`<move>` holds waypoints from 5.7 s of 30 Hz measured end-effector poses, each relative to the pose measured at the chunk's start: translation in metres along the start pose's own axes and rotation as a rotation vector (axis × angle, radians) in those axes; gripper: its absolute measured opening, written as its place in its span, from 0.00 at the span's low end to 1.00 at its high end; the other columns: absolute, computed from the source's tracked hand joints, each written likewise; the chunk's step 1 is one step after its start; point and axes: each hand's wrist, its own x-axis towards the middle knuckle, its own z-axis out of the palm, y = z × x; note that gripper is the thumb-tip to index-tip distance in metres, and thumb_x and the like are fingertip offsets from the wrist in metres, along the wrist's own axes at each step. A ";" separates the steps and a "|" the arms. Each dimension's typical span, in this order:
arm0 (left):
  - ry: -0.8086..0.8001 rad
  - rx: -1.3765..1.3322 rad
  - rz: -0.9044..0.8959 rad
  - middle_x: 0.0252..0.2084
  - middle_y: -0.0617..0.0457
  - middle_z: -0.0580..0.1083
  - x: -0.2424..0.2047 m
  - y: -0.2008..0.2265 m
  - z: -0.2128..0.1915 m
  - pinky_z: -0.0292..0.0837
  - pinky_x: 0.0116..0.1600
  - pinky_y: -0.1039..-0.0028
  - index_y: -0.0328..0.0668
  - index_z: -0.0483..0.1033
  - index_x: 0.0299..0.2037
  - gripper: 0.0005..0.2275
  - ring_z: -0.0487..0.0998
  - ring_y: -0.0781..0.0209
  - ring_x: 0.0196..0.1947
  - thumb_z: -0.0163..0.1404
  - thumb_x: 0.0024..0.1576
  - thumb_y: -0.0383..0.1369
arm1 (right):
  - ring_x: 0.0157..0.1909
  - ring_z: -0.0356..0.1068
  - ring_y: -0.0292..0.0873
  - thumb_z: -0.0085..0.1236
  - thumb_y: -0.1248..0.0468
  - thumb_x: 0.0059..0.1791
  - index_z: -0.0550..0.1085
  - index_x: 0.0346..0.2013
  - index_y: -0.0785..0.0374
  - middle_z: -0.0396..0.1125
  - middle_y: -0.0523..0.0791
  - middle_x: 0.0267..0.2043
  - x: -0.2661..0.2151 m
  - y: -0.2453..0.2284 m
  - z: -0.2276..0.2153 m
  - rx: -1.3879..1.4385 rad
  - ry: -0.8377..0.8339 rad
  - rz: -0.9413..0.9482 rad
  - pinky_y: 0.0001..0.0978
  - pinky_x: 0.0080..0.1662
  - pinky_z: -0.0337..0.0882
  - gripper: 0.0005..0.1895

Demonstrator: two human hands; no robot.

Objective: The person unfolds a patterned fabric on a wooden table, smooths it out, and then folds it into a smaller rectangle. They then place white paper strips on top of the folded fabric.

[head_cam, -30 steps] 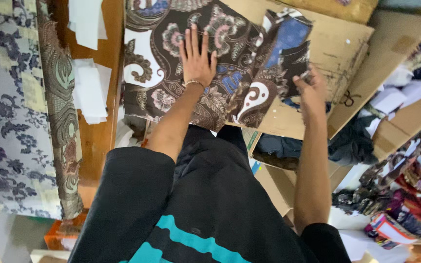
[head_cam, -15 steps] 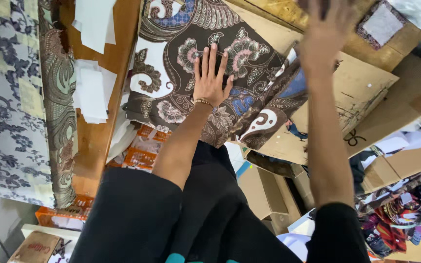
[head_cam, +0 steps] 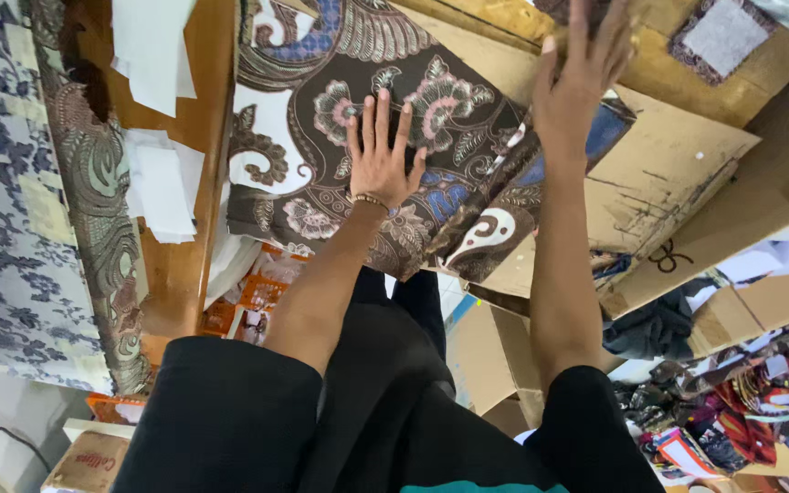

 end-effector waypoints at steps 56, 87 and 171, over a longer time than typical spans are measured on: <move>-0.023 0.152 -0.049 0.80 0.39 0.37 -0.011 0.025 -0.047 0.30 0.82 0.47 0.47 0.43 0.81 0.29 0.34 0.40 0.81 0.29 0.72 0.50 | 0.51 0.72 0.51 0.61 0.65 0.54 0.64 0.64 0.64 0.74 0.48 0.39 -0.272 0.058 0.009 0.449 0.283 0.335 0.47 0.59 0.67 0.26; 0.077 0.041 0.041 0.75 0.30 0.50 0.000 0.009 -0.019 0.30 0.76 0.41 0.36 0.55 0.74 0.29 0.42 0.31 0.75 0.34 0.69 0.50 | 0.34 0.65 0.38 0.55 0.69 0.54 0.72 0.31 0.63 0.66 0.42 0.31 -0.312 0.208 -0.043 1.147 0.380 0.801 0.33 0.39 0.68 0.07; 0.015 0.202 -0.032 0.80 0.37 0.38 -0.004 0.024 -0.036 0.32 0.81 0.45 0.42 0.46 0.80 0.30 0.36 0.36 0.80 0.35 0.72 0.48 | 0.51 0.74 0.48 0.49 0.65 0.58 0.73 0.53 0.69 0.73 0.49 0.51 -0.337 0.246 -0.083 1.561 0.281 1.110 0.43 0.53 0.74 0.13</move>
